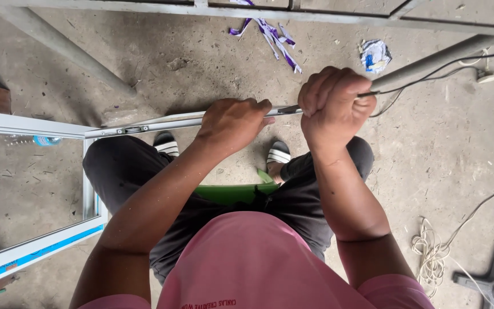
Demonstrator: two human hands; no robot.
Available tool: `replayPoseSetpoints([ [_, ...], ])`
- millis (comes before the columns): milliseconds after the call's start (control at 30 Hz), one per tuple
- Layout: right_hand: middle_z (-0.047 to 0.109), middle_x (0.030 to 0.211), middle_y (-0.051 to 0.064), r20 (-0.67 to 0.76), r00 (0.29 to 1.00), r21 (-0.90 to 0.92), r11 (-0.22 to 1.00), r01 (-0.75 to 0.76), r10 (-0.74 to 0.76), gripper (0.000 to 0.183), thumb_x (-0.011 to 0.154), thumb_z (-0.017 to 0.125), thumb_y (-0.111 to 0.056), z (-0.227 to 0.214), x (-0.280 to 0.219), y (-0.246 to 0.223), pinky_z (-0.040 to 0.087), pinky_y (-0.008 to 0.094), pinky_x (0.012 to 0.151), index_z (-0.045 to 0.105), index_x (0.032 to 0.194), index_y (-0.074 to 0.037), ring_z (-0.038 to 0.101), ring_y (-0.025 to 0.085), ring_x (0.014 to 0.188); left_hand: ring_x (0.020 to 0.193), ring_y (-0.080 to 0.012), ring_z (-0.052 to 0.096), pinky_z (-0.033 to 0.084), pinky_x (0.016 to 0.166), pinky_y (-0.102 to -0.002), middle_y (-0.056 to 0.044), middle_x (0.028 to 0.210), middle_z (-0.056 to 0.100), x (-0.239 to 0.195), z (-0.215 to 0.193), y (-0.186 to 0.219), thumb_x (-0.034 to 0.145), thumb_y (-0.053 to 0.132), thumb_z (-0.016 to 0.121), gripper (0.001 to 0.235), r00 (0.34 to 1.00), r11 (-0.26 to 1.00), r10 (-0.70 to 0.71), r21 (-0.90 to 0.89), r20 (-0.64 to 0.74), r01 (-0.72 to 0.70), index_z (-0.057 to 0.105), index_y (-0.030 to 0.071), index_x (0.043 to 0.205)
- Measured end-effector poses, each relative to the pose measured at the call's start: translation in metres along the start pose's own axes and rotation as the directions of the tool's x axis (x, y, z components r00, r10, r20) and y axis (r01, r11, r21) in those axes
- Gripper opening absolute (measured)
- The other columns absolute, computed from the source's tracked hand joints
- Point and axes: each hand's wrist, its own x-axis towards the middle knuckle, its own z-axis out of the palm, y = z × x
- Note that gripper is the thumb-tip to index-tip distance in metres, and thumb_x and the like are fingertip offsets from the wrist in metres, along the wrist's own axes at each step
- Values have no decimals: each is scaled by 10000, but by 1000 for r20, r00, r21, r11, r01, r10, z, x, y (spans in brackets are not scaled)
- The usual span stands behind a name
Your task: Smoothing and adjusting the edges of an aluminum window frame using a hand tool.
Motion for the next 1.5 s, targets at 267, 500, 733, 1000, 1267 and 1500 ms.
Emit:
replayPoseSetpoints([
  [267,370,395,133,-63,998,-46,999,27,-30,593,1101,406,-354,5,6,-12,363,260,314,390,566,-99,353,176,273,810,-373,768,611,691,-532,-159,875,743,5,-8,1,1029,263,585,217,1000,1000,-13,-12,0,13,666,135,1185],
  [500,434,421,136,-171,985,-190,981,-26,-7,606,1090,411,-390,11,6,-15,362,267,352,395,554,-109,431,212,300,797,-366,769,615,693,-527,-152,868,742,0,-2,-1,1026,255,589,230,1000,1000,1,-3,-28,-1,664,132,1206],
  [733,343,508,42,-121,991,-148,986,-82,64,544,1013,404,-519,39,17,-47,295,309,325,377,607,-157,360,150,361,648,-303,717,562,513,-475,-76,772,735,11,13,-4,1054,368,617,303,999,999,-9,39,-34,10,664,83,1146],
  [1000,397,536,42,-92,996,-155,988,-25,11,403,1019,526,-465,13,20,-51,314,321,320,553,738,-178,371,147,380,629,-232,685,554,487,-407,-41,777,727,8,14,2,1017,152,605,219,999,1000,-29,-10,-27,29,667,103,1220],
  [1267,359,479,48,-222,967,-164,973,-162,123,564,959,559,-509,39,-1,-36,280,301,326,367,573,-145,358,156,348,785,-365,723,556,593,-507,-96,862,753,7,14,0,1029,390,642,306,997,998,-58,6,-46,59,658,105,1137],
  [1500,350,477,51,-232,969,-117,987,-112,82,537,974,551,-484,31,-1,-21,259,297,326,338,604,-157,331,152,347,730,-363,727,557,578,-505,-117,815,751,14,17,-5,1027,360,666,286,994,1000,6,1,-110,-6,657,79,1077],
])
